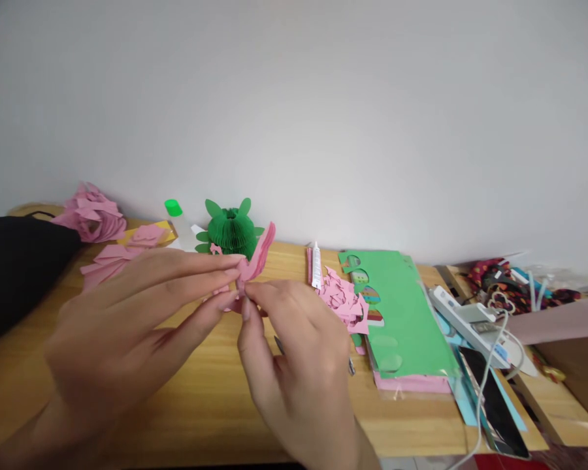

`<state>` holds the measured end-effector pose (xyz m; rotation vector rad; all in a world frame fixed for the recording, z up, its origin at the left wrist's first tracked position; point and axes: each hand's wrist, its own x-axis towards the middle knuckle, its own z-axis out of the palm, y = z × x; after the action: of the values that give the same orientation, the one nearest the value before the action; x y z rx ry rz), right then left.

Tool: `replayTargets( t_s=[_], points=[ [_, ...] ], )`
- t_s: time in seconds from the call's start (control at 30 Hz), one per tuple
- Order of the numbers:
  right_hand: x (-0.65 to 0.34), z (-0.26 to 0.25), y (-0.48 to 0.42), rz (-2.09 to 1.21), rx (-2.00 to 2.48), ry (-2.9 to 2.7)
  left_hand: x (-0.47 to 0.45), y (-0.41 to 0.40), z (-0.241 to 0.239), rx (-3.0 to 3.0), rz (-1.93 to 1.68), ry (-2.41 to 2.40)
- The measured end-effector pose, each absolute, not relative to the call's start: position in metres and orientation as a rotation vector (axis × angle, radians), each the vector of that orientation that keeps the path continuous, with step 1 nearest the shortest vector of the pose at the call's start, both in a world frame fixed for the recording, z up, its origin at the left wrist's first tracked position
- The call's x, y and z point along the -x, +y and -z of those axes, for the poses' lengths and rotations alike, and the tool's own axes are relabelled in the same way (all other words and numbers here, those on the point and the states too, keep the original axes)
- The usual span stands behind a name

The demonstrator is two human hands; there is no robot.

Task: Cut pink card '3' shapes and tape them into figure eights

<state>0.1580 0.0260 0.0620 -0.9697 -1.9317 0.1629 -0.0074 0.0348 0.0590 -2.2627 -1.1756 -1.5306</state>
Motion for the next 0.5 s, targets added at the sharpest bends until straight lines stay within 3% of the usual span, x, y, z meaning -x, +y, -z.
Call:
replayTargets(
  t_s=[0.5],
  points=[
    [-0.1569, -0.0674, 0.0255, -0.131, 0.939, -1.922, 0.0072, 0.0359, -0.0600, 2.312, 1.535, -1.152]
  ],
)
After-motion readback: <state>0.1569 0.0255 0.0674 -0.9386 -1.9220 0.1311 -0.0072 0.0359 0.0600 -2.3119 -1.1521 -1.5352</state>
